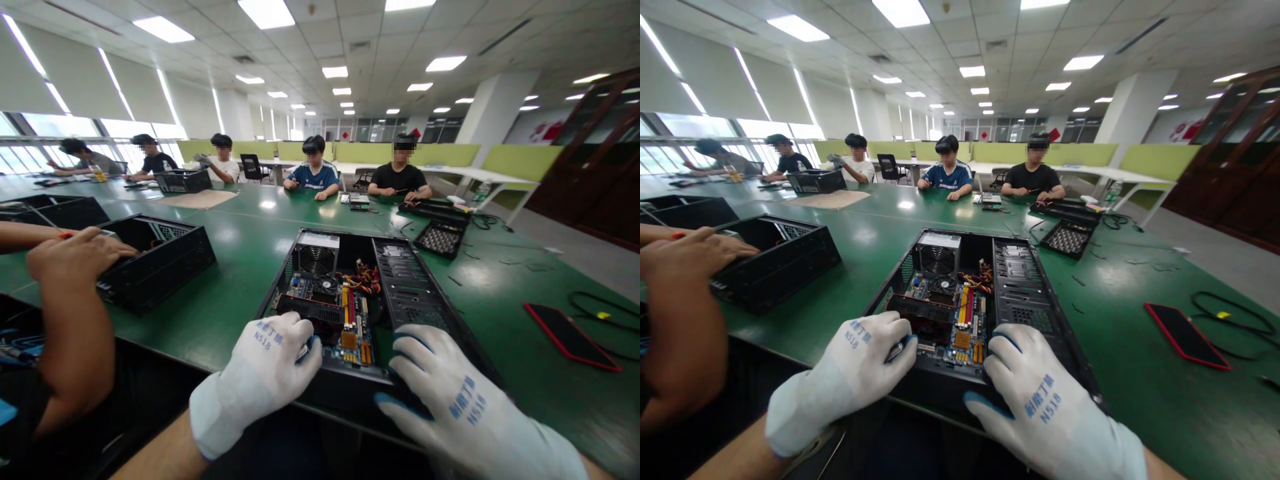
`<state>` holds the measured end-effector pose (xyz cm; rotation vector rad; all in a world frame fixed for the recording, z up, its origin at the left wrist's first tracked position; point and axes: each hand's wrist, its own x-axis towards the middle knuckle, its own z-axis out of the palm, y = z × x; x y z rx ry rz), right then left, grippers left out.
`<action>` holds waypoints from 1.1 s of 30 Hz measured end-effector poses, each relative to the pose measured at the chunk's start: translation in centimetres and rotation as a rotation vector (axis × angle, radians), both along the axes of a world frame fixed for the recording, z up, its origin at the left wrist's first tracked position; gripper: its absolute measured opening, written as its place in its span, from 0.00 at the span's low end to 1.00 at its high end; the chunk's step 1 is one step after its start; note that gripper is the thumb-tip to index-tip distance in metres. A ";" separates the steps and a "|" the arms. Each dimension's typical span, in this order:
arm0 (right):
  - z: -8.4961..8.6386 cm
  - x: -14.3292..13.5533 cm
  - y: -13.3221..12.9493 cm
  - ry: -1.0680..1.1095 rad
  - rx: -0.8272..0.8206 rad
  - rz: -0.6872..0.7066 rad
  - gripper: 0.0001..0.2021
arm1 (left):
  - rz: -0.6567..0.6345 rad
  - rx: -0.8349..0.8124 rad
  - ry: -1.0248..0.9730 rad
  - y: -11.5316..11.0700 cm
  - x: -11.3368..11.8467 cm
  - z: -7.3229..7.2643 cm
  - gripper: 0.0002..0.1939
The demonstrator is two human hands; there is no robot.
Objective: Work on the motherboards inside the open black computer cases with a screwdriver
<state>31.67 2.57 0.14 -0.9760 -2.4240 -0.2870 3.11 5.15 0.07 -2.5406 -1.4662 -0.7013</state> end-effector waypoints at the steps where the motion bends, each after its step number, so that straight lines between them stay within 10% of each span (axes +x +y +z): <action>1: 0.0 0.0 -0.3 0.010 -0.003 0.001 0.12 | -0.011 0.007 0.003 -0.2 0.0 -0.1 0.14; 17: 0.0 1.4 -3.4 0.017 0.027 -0.006 0.12 | -0.043 0.078 -0.027 -3.6 1.1 -0.7 0.13; 24: 1.1 2.3 -3.2 -0.126 -0.027 0.035 0.14 | 0.024 -0.140 0.038 -4.0 1.3 0.5 0.12; 33: 5.5 -2.2 6.6 -0.338 -0.090 -0.079 0.21 | 0.026 -0.151 0.029 -4.1 1.3 0.7 0.12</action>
